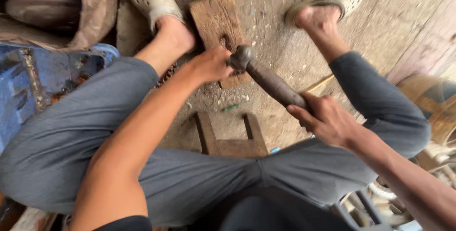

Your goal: The person uses a hammer and a chisel to repeatedly strike and separate a small electrical component resting on a wooden block. The component is adjusted between strikes, and debris accumulates on the block.

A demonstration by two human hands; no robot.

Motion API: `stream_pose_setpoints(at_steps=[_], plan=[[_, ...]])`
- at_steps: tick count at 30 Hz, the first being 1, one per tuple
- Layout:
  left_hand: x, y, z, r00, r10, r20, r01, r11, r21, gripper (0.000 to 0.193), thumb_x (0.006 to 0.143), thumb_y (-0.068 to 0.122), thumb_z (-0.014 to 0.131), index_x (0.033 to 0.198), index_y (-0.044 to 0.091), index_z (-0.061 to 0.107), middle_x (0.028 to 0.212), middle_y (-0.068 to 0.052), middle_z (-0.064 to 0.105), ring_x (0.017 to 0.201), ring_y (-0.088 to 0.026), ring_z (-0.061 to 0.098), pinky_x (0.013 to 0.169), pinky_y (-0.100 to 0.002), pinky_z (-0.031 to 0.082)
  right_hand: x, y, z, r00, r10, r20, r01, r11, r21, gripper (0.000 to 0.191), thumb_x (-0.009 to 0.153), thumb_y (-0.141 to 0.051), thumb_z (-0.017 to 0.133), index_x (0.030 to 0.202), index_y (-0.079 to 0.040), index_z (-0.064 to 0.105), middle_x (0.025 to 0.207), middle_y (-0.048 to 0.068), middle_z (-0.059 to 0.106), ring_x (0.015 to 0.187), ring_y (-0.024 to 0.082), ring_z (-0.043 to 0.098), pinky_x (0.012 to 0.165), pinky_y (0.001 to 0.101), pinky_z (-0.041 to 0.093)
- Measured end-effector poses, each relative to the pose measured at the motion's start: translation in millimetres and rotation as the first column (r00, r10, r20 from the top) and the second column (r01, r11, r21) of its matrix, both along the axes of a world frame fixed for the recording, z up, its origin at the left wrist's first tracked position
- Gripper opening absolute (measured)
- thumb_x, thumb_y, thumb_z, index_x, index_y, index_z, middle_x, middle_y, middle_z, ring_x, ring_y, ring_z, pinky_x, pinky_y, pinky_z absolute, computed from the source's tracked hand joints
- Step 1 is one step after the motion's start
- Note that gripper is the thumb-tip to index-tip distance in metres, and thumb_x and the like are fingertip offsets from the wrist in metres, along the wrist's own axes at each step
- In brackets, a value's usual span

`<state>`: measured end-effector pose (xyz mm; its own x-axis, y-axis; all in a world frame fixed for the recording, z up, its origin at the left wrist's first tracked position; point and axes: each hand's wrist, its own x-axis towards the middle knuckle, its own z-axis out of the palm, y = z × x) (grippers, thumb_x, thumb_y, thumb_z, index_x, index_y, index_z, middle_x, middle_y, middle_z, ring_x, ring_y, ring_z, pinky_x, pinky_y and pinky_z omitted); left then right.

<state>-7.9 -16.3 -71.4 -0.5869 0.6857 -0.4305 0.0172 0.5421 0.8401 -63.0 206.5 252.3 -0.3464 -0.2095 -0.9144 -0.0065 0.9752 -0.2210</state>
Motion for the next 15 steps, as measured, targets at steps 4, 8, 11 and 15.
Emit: stream_pose_setpoints(at_steps=[4,8,11,15], plan=[[-13.2,3.5,17.4,0.982,0.16,-0.102,-0.16,0.987,0.01,0.026,0.098,0.024,0.062,0.091,0.001,0.069,0.079,-0.022,0.069,0.08,-0.033,0.064,0.076,-0.047,0.054,-15.0,1.3,6.6,0.956,-0.289,-0.047,0.232,0.847,-0.478,0.041,0.102,-0.041,0.054,0.108,0.0,0.061,0.064,0.012,0.064,0.052,0.02,0.058,0.053,0.0357,0.049],[-7.9,4.3,16.0,0.975,0.179,-0.134,-0.164,0.98,0.116,0.025,0.102,0.024,0.057,0.098,0.002,0.067,0.085,-0.02,0.07,0.082,-0.032,0.067,0.078,-0.044,0.055,-20.0,-3.8,-8.8,0.932,0.35,-0.096,-0.337,0.933,0.128,0.045,0.1,-0.047,0.055,0.101,-0.003,0.063,0.06,0.019,0.063,0.056,0.026,0.059,0.062,0.0406,0.05],[-3.0,9.9,4.4,0.865,0.365,-0.346,-0.311,0.929,0.203,0.025,0.091,0.025,0.065,0.084,0.002,0.067,0.071,-0.019,0.066,0.069,-0.033,0.068,0.067,-0.044,0.056,-30.0,-5.5,-9.1,0.993,-0.088,-0.084,0.098,0.987,0.124,0.044,0.096,-0.045,0.054,0.095,-0.003,0.066,0.063,0.013,0.069,0.055,0.019,0.066,0.057,0.0392,0.053],[1.9,18.6,-14.3,0.973,0.218,-0.07,-0.213,0.974,0.073,0.034,0.1,0.016,0.057,0.071,-0.001,0.064,0.057,-0.015,0.061,0.052,-0.031,0.064,0.057,-0.041,0.056,-28.9,-2.3,-3.9,0.975,-0.195,-0.103,0.153,0.934,-0.322,0.043,0.101,-0.044,0.054,0.102,-0.001,0.06,0.067,0.012,0.066,0.059,0.018,0.06,0.056,0.0391,0.049]])
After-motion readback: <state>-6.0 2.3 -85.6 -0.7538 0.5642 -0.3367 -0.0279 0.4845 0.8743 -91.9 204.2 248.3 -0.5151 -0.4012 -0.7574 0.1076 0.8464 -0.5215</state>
